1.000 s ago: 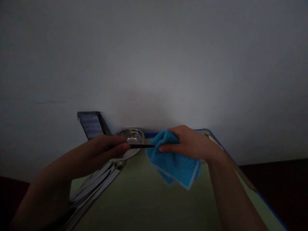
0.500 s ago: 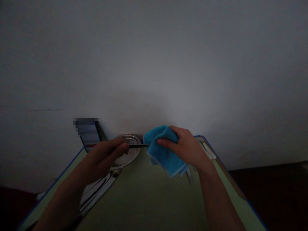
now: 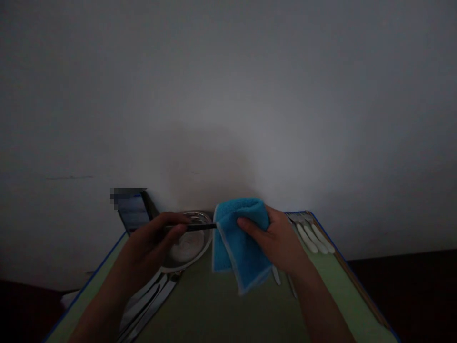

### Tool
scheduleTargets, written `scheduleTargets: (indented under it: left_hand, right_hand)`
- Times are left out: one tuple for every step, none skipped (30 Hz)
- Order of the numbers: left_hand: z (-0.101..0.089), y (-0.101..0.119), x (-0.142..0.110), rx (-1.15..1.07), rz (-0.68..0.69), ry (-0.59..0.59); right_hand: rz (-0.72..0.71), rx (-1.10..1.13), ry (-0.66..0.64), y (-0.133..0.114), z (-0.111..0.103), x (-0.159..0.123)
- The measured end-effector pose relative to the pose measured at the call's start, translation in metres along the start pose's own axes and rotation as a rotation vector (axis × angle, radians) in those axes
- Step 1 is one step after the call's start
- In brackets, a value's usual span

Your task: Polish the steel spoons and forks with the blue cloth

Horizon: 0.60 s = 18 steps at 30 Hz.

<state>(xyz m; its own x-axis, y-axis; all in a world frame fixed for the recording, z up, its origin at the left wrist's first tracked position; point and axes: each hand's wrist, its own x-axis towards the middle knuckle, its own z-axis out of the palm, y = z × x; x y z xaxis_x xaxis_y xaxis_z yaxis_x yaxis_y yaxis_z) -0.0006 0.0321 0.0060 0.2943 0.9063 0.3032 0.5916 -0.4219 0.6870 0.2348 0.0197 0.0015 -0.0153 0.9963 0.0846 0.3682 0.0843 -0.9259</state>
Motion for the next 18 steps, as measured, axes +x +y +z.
scheduleTargets:
  left_hand:
    - [-0.001, -0.002, 0.000, -0.007, -0.004, -0.016]
    - [-0.002, -0.004, 0.000, -0.010, -0.004, -0.050]
    - [-0.002, -0.005, 0.000, -0.009, -0.001, -0.095]
    - [-0.001, -0.006, -0.001, -0.006, 0.007, -0.147]
    - [0.000, -0.005, -0.002, -0.002, 0.018, -0.197]
    - [0.003, -0.004, -0.004, 0.002, 0.029, -0.239]
    - [0.006, -0.001, -0.005, 0.008, 0.033, -0.261]
    - [0.010, 0.003, -0.007, 0.013, 0.037, -0.276]
    - [0.015, 0.008, -0.009, 0.019, 0.032, -0.283]
    - [0.019, 0.012, -0.011, 0.025, 0.020, -0.294]
    - [0.023, 0.017, -0.012, 0.028, 0.016, -0.323]
    - [0.025, 0.020, -0.013, 0.035, 0.019, -0.332]
    - [0.026, 0.022, -0.013, 0.048, 0.031, -0.331]
    - [0.024, 0.023, -0.012, 0.065, 0.050, -0.308]
    - [0.021, 0.022, -0.011, 0.088, 0.068, -0.261]
    - [0.016, 0.020, -0.010, 0.111, 0.081, -0.206]
    - [0.011, 0.017, -0.009, 0.126, 0.081, -0.127]
    - [0.004, 0.013, -0.009, 0.136, 0.058, -0.046]
  right_hand:
    - [0.004, -0.014, 0.064, -0.001, 0.001, 0.001]
    - [0.014, -0.019, 0.121, -0.001, 0.002, 0.001]
    - [0.026, -0.014, 0.175, 0.000, 0.004, 0.002]
    - [0.037, 0.000, 0.227, 0.002, 0.006, 0.003]
    - [0.050, 0.028, 0.279, 0.005, 0.008, 0.003]
    - [0.060, 0.072, 0.333, 0.008, 0.011, 0.004]
    - [0.062, 0.133, 0.394, 0.012, 0.015, 0.004]
    - [0.060, 0.208, 0.452, 0.016, 0.019, 0.005]
    - [0.048, 0.293, 0.516, 0.019, 0.024, 0.005]
    - [0.028, 0.379, 0.576, 0.022, 0.030, 0.006]
    - [0.023, 0.453, 0.599, 0.024, 0.035, 0.006]
    - [0.029, 0.509, 0.602, 0.025, 0.040, 0.006]
    - [0.039, 0.547, 0.589, 0.025, 0.044, 0.006]
    - [0.053, 0.567, 0.561, 0.024, 0.047, 0.005]
    - [0.064, 0.569, 0.516, 0.022, 0.048, 0.005]
    - [0.064, 0.550, 0.454, 0.020, 0.047, 0.004]
    - [0.050, 0.511, 0.370, 0.017, 0.045, 0.002]
    - [0.031, 0.455, 0.258, 0.014, 0.041, 0.001]
